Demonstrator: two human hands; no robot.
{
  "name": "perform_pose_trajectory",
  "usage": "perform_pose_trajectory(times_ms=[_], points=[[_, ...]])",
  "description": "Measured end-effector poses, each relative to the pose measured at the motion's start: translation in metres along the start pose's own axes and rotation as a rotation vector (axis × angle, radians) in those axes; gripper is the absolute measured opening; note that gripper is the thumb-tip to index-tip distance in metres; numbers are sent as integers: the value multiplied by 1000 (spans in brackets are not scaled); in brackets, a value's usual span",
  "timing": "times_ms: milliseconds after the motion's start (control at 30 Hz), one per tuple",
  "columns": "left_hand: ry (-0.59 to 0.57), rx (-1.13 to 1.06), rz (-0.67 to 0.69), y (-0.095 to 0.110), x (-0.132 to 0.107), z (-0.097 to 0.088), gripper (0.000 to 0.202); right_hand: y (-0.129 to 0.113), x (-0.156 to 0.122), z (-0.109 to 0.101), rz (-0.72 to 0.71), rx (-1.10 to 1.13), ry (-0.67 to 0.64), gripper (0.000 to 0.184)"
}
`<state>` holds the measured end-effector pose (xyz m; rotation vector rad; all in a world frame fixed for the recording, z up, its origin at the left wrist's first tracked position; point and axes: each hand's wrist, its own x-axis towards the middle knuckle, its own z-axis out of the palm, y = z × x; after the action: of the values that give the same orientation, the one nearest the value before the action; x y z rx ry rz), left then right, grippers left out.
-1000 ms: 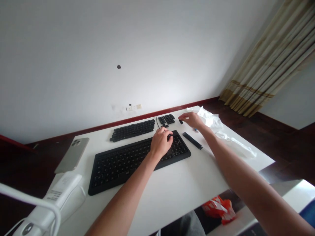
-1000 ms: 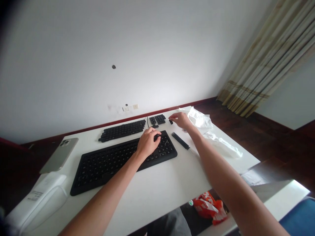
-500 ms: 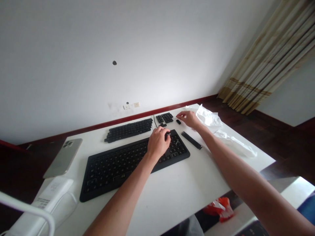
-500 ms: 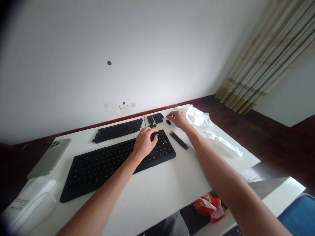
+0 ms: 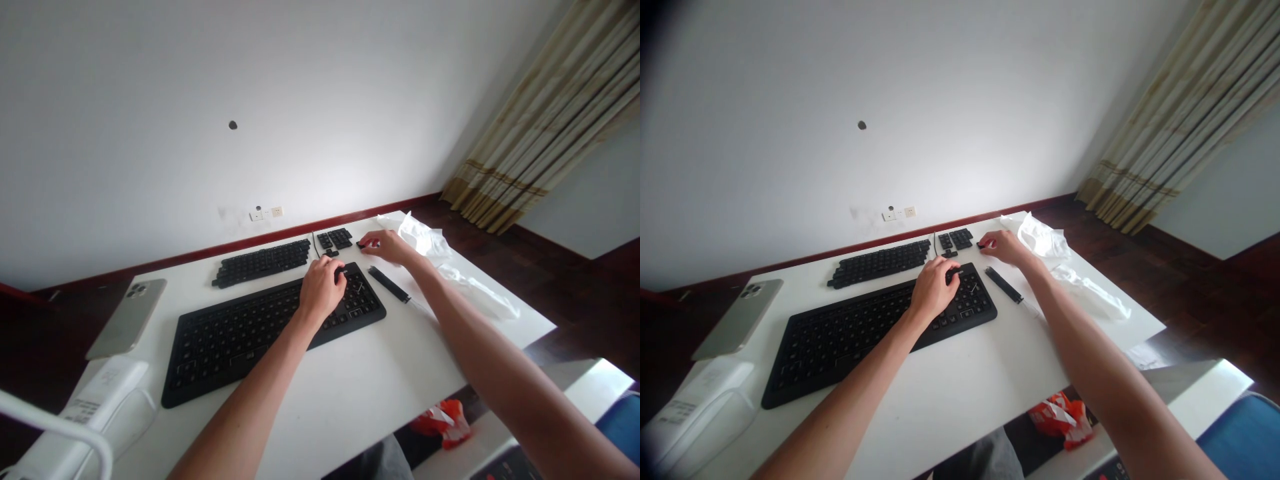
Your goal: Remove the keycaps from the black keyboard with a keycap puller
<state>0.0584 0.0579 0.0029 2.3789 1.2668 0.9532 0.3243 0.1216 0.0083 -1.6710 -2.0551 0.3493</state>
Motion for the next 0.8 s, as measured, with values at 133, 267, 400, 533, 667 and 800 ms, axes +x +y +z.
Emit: perform_pose_trajectory(times_ms=[133,267,400,533,667,800], points=[[3,8,1,0,0,0,17,2,3,9,-12,20,41,12],[1,15,2,-1,0,1,17,3,5,15,-41,38,77,14],[0,15,2,0,0,1,17,1,6,18,-38,54,95,15],[0,15,3,0,-1,1,17,-2,7,18,-44,78,94,15],[0,14,6,0,-1,1,18,-5,9,18,-46,54,100,14],[-1,15,4,0,-1,1,17,-5,10,20,-57,57,112,13]])
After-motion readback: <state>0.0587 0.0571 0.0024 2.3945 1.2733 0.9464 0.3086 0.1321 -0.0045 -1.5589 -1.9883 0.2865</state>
